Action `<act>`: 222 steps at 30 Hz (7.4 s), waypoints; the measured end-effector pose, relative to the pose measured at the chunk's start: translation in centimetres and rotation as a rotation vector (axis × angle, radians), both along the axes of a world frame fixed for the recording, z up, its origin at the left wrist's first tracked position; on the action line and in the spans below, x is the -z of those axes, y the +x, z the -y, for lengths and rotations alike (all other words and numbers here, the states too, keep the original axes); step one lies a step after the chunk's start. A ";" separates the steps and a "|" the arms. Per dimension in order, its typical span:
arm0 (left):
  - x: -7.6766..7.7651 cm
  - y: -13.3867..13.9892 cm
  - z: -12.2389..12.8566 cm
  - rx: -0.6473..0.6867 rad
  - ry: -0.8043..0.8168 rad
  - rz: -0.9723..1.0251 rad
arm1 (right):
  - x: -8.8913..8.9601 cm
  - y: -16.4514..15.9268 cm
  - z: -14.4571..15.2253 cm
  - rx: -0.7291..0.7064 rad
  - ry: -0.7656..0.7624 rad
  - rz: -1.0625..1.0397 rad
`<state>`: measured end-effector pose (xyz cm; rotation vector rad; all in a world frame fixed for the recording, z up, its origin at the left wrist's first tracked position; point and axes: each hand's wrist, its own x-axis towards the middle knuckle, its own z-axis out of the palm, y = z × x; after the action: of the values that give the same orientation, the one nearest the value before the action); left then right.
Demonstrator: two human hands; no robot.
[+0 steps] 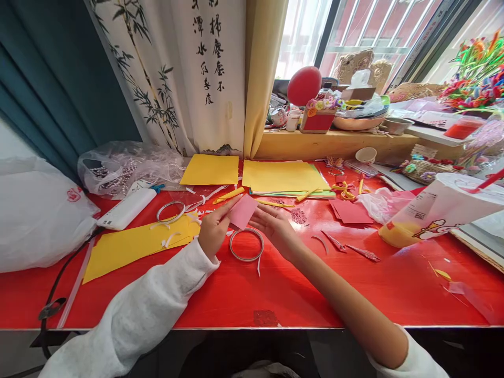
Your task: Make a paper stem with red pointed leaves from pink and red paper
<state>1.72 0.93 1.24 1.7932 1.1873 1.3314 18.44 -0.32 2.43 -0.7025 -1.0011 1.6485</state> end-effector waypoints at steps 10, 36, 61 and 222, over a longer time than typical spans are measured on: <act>0.4 0.6 1.0 0.050 0.284 -0.298 | 0.0 -0.9 1.0 -0.009 0.005 0.056; -1.2 0.0 0.9 0.084 -0.192 0.030 | -1.3 1.5 0.3 0.015 0.260 0.700; -1.8 0.1 1.1 0.216 -0.316 0.058 | -1.2 1.0 0.8 -0.001 0.267 0.752; 0.1 0.3 -0.2 0.394 -0.366 -0.140 | -0.5 2.3 -0.3 -0.085 0.544 1.118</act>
<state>1.99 1.08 1.10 1.7513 1.0021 0.7244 20.75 -0.04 2.98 -1.2225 -2.1692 0.8692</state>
